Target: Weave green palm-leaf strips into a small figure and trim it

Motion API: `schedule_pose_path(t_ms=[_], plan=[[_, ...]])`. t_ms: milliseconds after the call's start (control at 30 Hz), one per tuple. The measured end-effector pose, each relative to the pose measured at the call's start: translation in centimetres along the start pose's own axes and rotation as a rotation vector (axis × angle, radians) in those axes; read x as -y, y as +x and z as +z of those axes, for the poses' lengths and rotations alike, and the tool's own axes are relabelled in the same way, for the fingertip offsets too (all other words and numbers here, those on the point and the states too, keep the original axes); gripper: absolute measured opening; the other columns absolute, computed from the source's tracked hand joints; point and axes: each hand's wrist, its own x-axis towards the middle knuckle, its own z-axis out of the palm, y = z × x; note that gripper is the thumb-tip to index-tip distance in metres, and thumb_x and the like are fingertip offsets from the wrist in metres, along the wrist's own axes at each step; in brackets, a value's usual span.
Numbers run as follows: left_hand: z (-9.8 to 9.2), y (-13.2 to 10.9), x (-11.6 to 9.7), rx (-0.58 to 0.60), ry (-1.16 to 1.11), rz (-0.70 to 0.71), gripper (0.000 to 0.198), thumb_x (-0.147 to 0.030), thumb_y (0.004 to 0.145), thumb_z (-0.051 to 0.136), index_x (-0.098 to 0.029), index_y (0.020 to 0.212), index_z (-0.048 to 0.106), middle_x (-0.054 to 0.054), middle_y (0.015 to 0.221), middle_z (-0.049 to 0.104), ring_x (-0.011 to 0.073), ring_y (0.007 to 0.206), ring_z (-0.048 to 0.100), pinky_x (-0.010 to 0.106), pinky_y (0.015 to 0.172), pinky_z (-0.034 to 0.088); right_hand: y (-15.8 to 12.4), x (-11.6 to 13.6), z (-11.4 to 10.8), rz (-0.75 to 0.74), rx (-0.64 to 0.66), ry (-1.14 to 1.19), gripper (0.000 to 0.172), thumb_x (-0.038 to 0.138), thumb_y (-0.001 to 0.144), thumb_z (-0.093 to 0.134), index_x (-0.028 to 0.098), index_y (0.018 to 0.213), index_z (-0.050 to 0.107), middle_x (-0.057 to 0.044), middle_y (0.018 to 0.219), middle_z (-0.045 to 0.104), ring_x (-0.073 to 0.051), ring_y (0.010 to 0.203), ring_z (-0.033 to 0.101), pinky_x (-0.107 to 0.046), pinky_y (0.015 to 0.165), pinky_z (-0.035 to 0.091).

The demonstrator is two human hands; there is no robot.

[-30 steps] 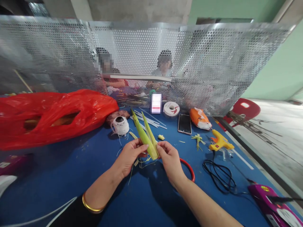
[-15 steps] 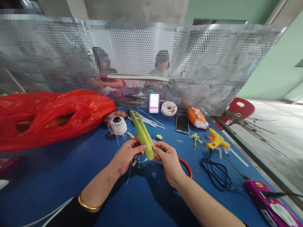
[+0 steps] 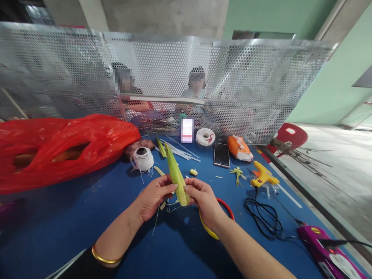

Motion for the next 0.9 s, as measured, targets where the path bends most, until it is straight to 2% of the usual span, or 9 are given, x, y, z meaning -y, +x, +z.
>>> schedule_pose_path(t_ms=[67,133,267,367,467,567,733,900], plan=[[0.0,0.0,0.1,0.020,-0.001,-0.017,0.028,-0.030,0.062,0.081,-0.015,0.085,0.071,0.002,0.077,0.066,0.0101,0.065,0.053,0.023,0.060,0.036,0.1,0.0,-0.1,0.015,0.024,-0.008,0.029,0.035,0.067,0.080,0.017,0.087,0.069,0.000,0.071,0.065,-0.010,0.054,0.052,-0.022,0.052,0.041],[0.2,0.1,0.2,-0.014,0.032,-0.001,0.027,-0.029,0.063,0.079,-0.015,0.084,0.070,0.002,0.077,0.066,0.0096,0.064,0.053,0.022,0.057,0.035,0.3,-0.2,-0.2,-0.028,-0.019,-0.030,0.028,0.035,0.065,0.080,0.017,0.083,0.069,0.000,0.069,0.065,-0.010,0.055,0.053,-0.023,0.053,0.041],[1.0,0.2,0.7,-0.161,0.125,0.012,0.039,-0.033,0.064,0.078,-0.016,0.096,0.065,0.001,0.077,0.066,0.0134,0.062,0.060,0.024,0.051,0.038,0.5,-0.6,-0.2,-0.258,-0.170,-0.220,0.023,0.035,0.067,0.079,0.018,0.077,0.065,0.002,0.064,0.064,-0.012,0.056,0.052,-0.024,0.054,0.040],[1.6,0.1,1.1,-0.142,0.178,0.023,0.038,-0.033,0.062,0.080,-0.015,0.092,0.066,0.004,0.082,0.068,0.0167,0.067,0.064,0.026,0.057,0.045,0.5,-1.1,-0.3,-0.357,-0.163,-0.406,0.016,0.031,0.072,0.075,0.019,0.076,0.063,0.002,0.064,0.064,-0.014,0.058,0.055,-0.025,0.056,0.041],[1.8,0.0,1.4,-0.142,0.251,0.095,0.025,-0.028,0.065,0.077,-0.015,0.085,0.070,0.005,0.079,0.070,0.0156,0.065,0.062,0.027,0.059,0.046,0.4,-1.3,-0.4,-0.344,-0.130,-0.473,0.014,0.032,0.076,0.071,0.020,0.078,0.064,0.001,0.066,0.066,-0.015,0.060,0.058,-0.027,0.057,0.042],[1.9,0.0,1.4,-0.156,0.273,0.106,0.019,-0.025,0.070,0.072,-0.015,0.086,0.071,0.006,0.078,0.071,0.0166,0.064,0.063,0.027,0.058,0.047,0.3,-1.3,-0.3,-0.330,-0.151,-0.457,0.015,0.033,0.076,0.070,0.019,0.078,0.065,0.000,0.066,0.067,-0.016,0.060,0.058,-0.027,0.057,0.043],[1.8,0.2,1.6,-0.182,0.348,0.138,0.020,-0.020,0.073,0.065,-0.015,0.091,0.071,0.008,0.084,0.075,0.0188,0.066,0.068,0.027,0.056,0.049,0.4,-1.3,-0.3,-0.312,-0.175,-0.415,0.014,0.030,0.072,0.072,0.018,0.077,0.065,0.000,0.065,0.067,-0.015,0.060,0.059,-0.026,0.056,0.043],[1.6,0.2,2.1,-0.188,0.472,0.208,0.021,-0.015,0.070,0.061,-0.015,0.088,0.073,0.007,0.079,0.075,0.0191,0.067,0.068,0.026,0.057,0.049,0.5,-1.6,-0.3,-0.312,-0.198,-0.410,0.013,0.029,0.070,0.073,0.018,0.073,0.065,0.002,0.062,0.065,-0.013,0.055,0.056,-0.025,0.052,0.041]])
